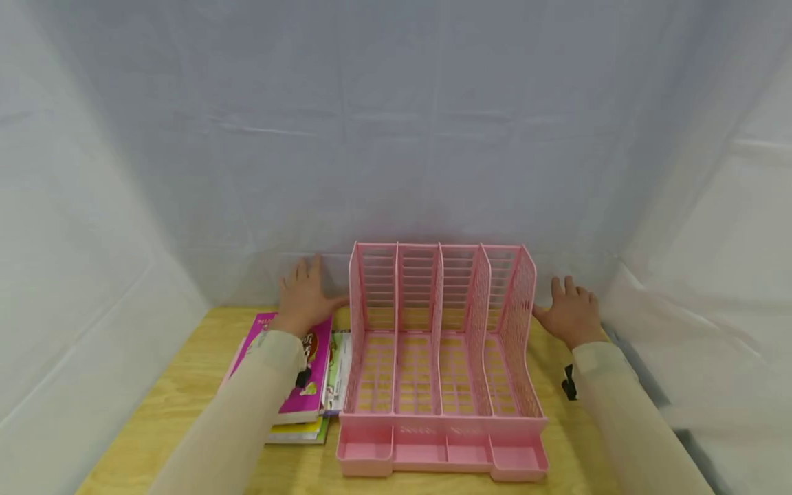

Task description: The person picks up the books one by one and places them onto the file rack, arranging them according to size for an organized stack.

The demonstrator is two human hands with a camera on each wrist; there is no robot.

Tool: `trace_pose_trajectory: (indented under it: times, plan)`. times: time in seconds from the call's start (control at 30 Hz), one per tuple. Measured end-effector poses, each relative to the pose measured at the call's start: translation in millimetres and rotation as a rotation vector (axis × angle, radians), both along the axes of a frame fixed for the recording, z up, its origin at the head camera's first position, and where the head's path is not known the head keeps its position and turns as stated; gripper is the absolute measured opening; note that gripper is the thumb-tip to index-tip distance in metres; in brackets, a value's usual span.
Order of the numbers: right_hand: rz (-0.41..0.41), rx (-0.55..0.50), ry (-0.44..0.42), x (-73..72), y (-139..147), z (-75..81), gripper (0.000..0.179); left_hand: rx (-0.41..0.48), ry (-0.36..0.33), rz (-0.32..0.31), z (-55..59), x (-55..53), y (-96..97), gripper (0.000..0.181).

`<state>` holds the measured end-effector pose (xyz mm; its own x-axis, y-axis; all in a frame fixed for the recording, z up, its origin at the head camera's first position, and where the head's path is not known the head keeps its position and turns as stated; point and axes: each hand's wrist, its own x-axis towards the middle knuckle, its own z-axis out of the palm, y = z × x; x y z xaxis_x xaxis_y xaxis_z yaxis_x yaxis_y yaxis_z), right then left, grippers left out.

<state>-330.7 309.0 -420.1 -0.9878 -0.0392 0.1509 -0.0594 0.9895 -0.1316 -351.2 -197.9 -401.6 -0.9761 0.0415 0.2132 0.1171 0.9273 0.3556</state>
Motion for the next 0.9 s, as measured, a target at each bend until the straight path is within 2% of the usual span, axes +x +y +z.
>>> trace_pose_trajectory:
  times: [0.13,0.23,0.33,0.43,0.5,0.67,0.8,0.9]
  plan:
    - [0.016,-0.025,-0.030,-0.5,-4,4.6,0.086,0.026,0.009,0.002,2.2,0.6,-6.2,0.114]
    - [0.037,-0.044,-0.053,1.1,-7,7.7,0.074,0.053,0.029,-0.004,3.9,2.3,-10.8,0.108]
    - [0.087,-0.047,-0.063,6.0,-12,9.8,0.055,0.071,0.045,-0.016,6.8,6.7,-13.5,0.108]
    - [0.153,-0.049,-0.054,14.7,-16,5.7,0.028,0.089,0.050,-0.022,12.0,14.8,-14.5,0.109]
    - [0.185,-0.055,-0.033,22.1,-19,-0.9,0.018,0.107,0.042,-0.026,16.9,24.0,-15.6,0.110]
    - [0.195,-0.142,-0.015,45.2,-25,-18.0,0.031,0.175,0.079,-0.002,21.8,53.1,-24.9,0.100]
    - [0.132,-0.251,-0.098,60.7,-35,-27.4,0.040,0.179,0.110,0.054,17.6,80.9,-38.9,0.090]
    - [0.063,-0.297,-0.194,70.1,-43,-32.1,0.046,0.177,0.058,0.095,10.7,104.5,-55.9,0.078]
